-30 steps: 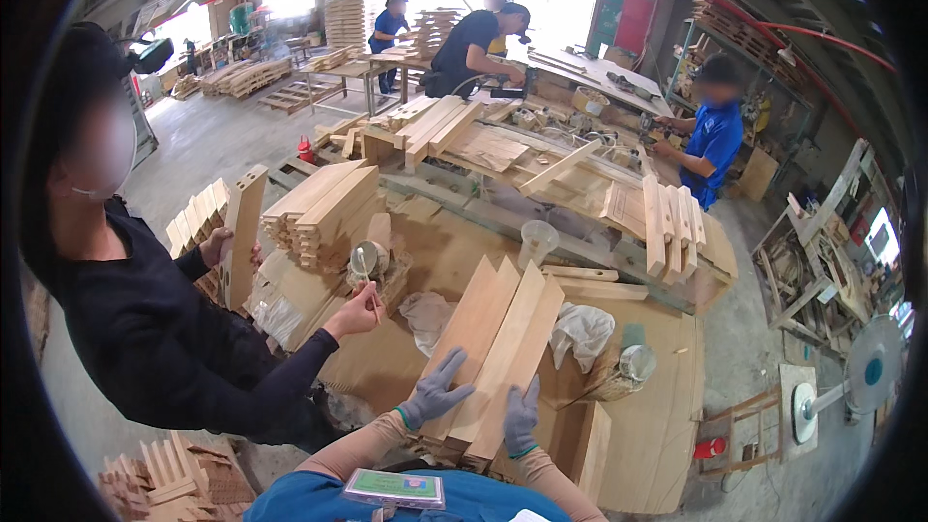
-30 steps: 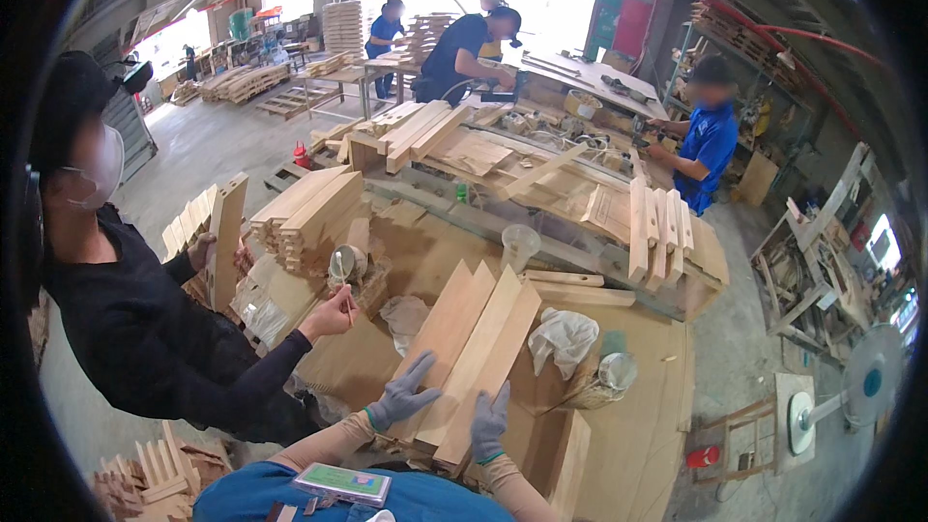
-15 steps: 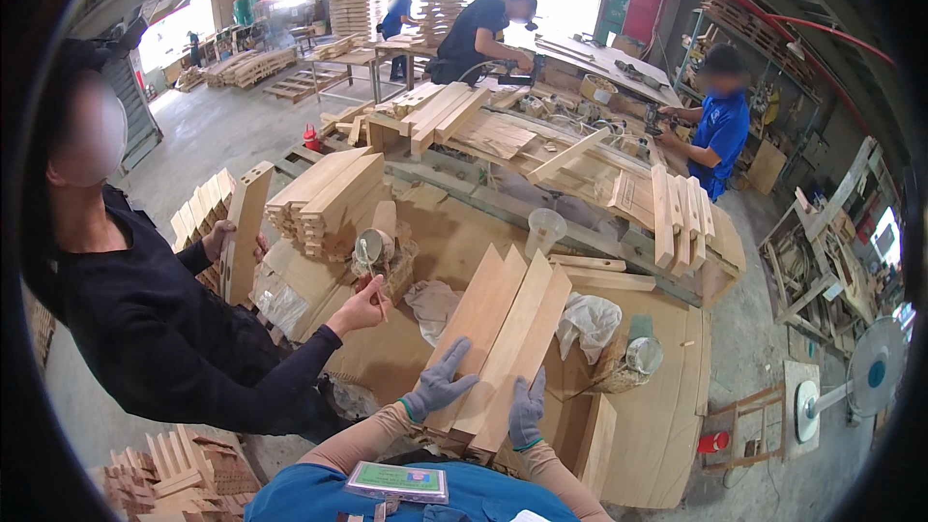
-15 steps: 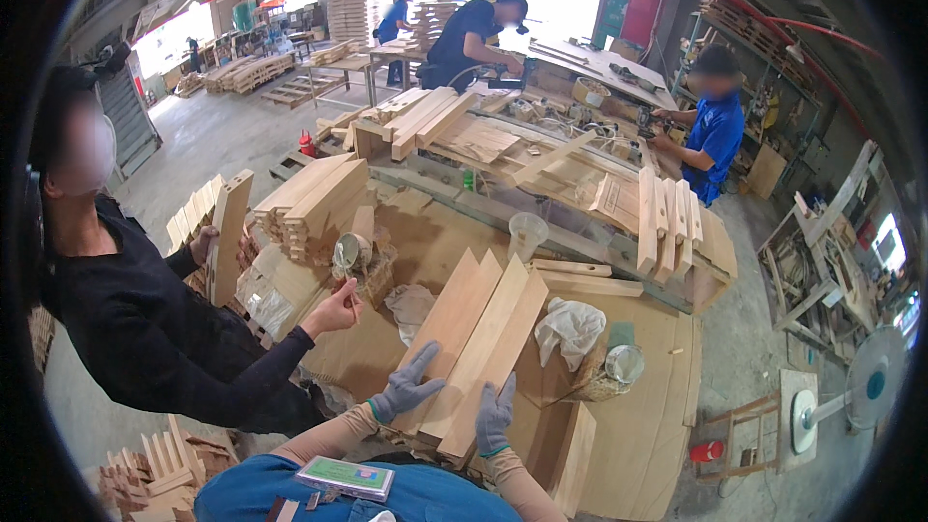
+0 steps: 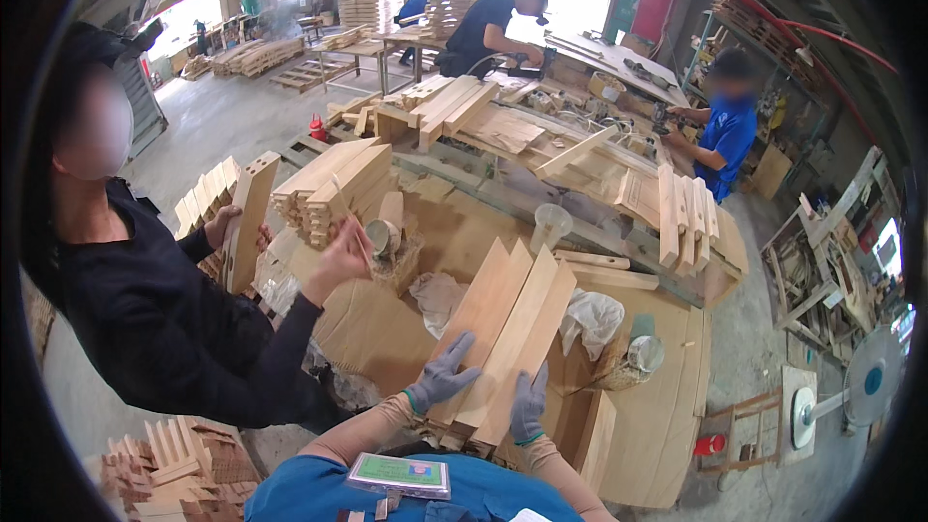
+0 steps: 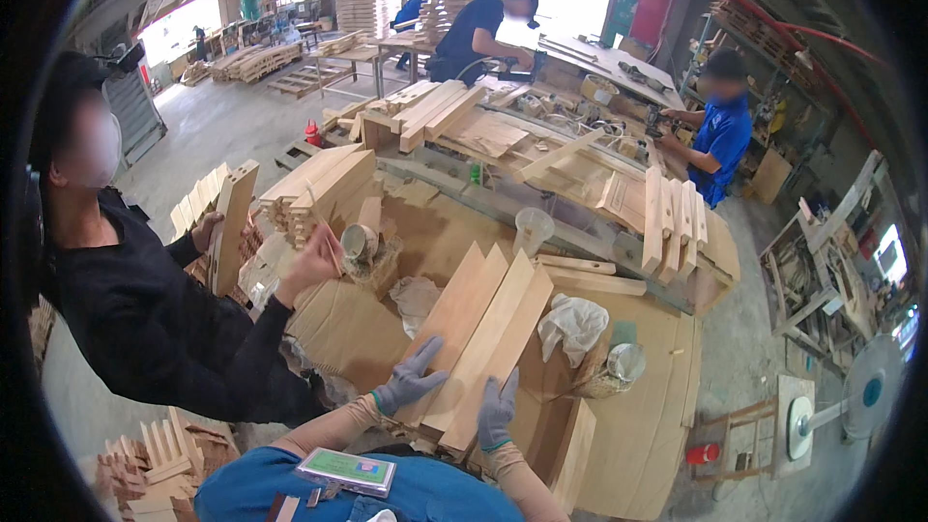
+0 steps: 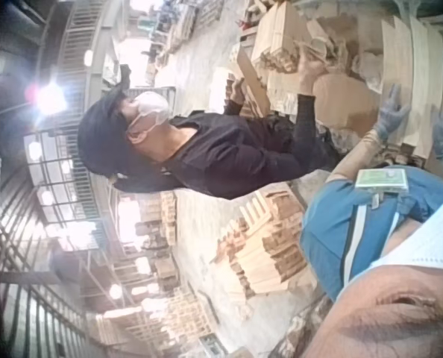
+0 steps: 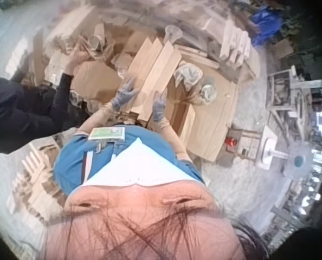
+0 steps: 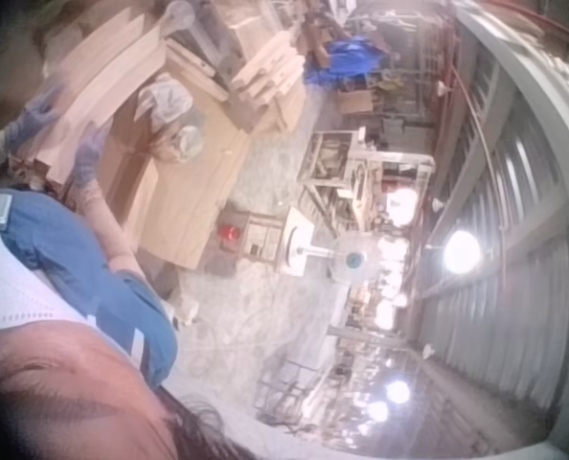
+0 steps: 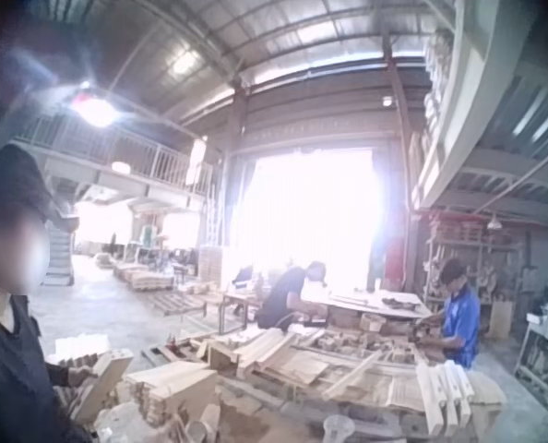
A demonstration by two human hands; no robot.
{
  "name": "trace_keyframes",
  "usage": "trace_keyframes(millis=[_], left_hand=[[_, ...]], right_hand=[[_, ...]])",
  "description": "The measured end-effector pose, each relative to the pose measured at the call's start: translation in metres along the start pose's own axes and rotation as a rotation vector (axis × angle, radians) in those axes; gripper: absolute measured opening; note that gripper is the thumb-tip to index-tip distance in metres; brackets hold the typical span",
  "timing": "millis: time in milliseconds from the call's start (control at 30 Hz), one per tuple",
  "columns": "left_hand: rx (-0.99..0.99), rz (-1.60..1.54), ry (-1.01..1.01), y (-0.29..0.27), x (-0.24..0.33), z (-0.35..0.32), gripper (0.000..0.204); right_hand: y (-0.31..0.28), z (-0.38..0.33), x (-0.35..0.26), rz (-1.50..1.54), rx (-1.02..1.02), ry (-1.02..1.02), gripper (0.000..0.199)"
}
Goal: The person picks up wooden planks from a stack, walks to a workbench, and applies glue to the edges of the planks using a brush. The person then places the glued planks on the workbench.
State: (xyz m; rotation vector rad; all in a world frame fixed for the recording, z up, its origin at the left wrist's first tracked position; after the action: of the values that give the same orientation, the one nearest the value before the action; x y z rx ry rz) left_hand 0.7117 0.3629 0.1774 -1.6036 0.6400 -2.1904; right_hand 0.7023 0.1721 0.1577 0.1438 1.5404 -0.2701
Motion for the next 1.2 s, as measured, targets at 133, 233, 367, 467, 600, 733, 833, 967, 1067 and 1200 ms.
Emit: trace_keyframes(millis=[133,233,367,467,600,733,833,967,1067,1200], left_hand=[[0.012,-0.029,0.041,0.001,-0.001,0.002,0.066],[0.004,-0.037,0.028,0.002,0.002,0.002,0.066],[0.005,-0.049,0.035,0.001,0.002,0.002,0.066],[0.010,-0.042,0.037,-0.001,-0.003,0.001,0.066],[-0.020,-0.065,0.015,0.002,0.000,0.003,0.066],[-0.013,-0.058,0.034,0.001,0.003,0.003,0.065],[-0.007,-0.108,0.007,0.002,0.001,0.004,0.064],[0.034,-0.208,-0.063,0.004,0.001,0.005,0.063],[0.037,-0.387,-0.188,0.004,0.004,0.006,0.061],[0.104,-0.788,-0.441,0.003,0.005,0.009,0.058]], right_hand=[[0.002,0.002,0.009,0.007,0.022,-0.013,0.055],[0.001,0.003,0.015,0.068,0.031,-0.007,0.054],[0.002,0.003,0.017,0.110,0.011,-0.033,0.053],[0.003,0.001,0.011,0.080,-0.012,-0.024,0.052],[0.002,0.003,0.010,0.189,-0.020,-0.011,0.053],[-0.002,0.000,0.002,0.157,-0.055,0.006,0.055],[-0.003,-0.005,0.004,0.121,-0.055,0.051,0.058],[0.000,-0.014,-0.001,-0.082,0.008,0.125,0.058],[-0.001,-0.013,-0.008,-0.030,-0.001,0.197,0.059],[-0.006,-0.012,-0.043,0.178,-0.058,0.271,0.056]])
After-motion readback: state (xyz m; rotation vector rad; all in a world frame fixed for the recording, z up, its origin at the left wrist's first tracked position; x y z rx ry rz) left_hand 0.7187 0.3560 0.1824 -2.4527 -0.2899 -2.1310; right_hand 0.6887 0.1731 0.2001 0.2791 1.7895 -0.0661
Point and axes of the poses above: each hand's wrist, its own z-axis towards the middle knuckle, its own y-axis out of the palm, x = y × z, the point moved 1 cm from there along z, towards the middle knuckle, and after that the axes turned 1 degree about x, right-handed, at the moved point
